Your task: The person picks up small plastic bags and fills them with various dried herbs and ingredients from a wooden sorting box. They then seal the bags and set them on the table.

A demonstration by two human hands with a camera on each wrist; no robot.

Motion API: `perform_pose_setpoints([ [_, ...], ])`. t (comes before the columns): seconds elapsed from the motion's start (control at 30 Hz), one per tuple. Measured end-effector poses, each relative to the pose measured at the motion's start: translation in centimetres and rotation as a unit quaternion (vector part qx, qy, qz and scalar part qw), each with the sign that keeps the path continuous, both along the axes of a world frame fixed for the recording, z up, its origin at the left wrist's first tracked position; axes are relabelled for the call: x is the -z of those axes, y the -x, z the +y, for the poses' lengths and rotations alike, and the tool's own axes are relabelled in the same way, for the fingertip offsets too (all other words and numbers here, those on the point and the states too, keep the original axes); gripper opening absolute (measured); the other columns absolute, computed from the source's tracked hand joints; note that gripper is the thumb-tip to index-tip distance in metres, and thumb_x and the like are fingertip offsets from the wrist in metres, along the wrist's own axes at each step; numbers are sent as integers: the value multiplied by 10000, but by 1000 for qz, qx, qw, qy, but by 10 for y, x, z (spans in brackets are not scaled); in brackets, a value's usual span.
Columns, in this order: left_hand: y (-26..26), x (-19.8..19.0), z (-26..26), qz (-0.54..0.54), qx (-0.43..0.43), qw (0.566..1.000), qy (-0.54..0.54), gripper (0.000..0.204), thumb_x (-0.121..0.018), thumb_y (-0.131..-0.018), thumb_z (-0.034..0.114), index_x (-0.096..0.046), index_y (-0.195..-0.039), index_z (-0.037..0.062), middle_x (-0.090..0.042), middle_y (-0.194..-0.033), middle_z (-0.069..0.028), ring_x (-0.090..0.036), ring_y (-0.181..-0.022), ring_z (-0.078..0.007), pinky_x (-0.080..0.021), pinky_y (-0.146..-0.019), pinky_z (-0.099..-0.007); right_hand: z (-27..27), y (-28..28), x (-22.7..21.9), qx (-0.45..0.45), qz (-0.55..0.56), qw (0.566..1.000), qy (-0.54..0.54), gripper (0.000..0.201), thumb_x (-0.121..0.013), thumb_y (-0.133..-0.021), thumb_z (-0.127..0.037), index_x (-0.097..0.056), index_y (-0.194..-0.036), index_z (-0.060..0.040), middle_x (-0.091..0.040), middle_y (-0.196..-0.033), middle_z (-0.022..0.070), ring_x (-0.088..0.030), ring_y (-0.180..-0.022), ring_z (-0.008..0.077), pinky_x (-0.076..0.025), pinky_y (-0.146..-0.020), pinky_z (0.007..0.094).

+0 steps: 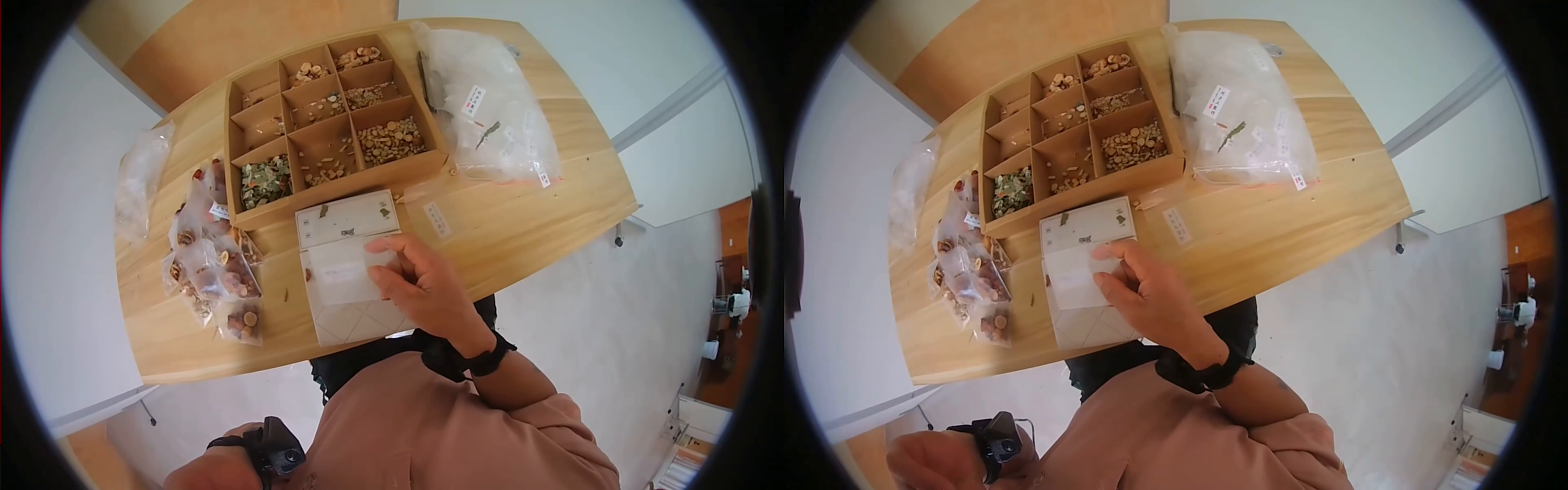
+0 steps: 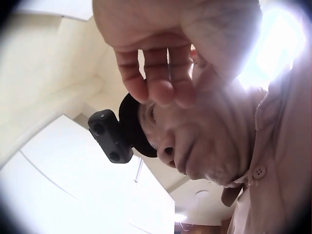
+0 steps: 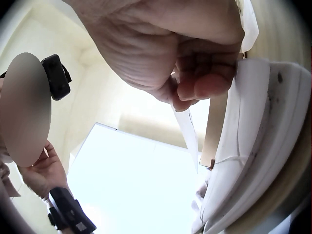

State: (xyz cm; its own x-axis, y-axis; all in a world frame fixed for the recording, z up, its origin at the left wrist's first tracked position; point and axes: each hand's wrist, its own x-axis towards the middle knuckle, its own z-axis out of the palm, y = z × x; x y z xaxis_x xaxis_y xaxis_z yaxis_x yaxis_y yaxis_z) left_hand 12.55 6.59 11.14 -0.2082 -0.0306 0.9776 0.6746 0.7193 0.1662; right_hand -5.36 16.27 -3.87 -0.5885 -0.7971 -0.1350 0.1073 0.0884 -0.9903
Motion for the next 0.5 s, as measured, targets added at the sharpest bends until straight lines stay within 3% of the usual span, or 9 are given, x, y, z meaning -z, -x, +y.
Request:
perform_pose_setpoints([
  [0.13, 0, 4, -1, 35, -21, 999, 3, 193, -511, -966, 315, -433, -809, 235, -516, -674, 137, -491, -618, -70, -394, -659, -249, 1, 0, 1, -4, -8, 1000, 0, 271, -640, -944, -93, -576, -1204, -55, -562, -700, -8, -496, -652, 59, -422, -612, 237],
  [0.23, -8, 6, -2, 46, -26, 998, -25, 149, -564, -925, 346, -509, -891, 211, -519, -709, 94, -512, -679, -96, -401, -645, -263, 2, 1, -3, -12, -28, 1000, 7, 270, -629, -948, -77, -573, -1211, -52, -541, -710, -20, -486, -657, 53, -410, -603, 231],
  [0.3, -61, 73, -57, -98, -94, 991, -8, 204, -571, -906, 305, -623, -864, 113, -574, -741, -54, -556, -740, -243, -442, -673, -412, 3, 0, -8, -8, -37, 999, 12, 270, -625, -948, -63, -574, -1213, -53, -524, -708, -27, -479, -656, 45, -400, -593, 226],
  [0.37, -8, 73, -48, -273, -142, 950, -58, 245, -667, -771, 160, -627, -997, 74, -596, -918, -110, -573, -872, -299, -461, -767, -441, 2, -3, -14, -7, -47, 999, 12, 277, -625, -946, -52, -574, -1218, -54, -515, -710, -30, -476, -655, 38, -393, -584, 222],
  [0.43, 19, 79, -51, -424, -151, 890, -69, 511, -763, -637, 15, -631, -1130, 35, -619, -1094, -165, -589, -1005, -354, -480, -860, -470, 1, -5, -22, -6, -49, 999, 4, 289, -629, -942, -45, -572, -1225, -55, -514, -715, -30, -478, -654, 30, -387, -576, 219],
  [0.5, 35, 88, -49, -497, -171, 851, -24, 760, -810, -593, 24, -570, -1313, 69, -586, -1235, -146, -552, -1154, -358, -463, -952, -455, 2, -5, -27, -15, -39, 999, -12, 299, -634, -937, -40, -571, -1229, -56, -518, -723, -29, -478, -649, 31, -388, -571, 220],
])
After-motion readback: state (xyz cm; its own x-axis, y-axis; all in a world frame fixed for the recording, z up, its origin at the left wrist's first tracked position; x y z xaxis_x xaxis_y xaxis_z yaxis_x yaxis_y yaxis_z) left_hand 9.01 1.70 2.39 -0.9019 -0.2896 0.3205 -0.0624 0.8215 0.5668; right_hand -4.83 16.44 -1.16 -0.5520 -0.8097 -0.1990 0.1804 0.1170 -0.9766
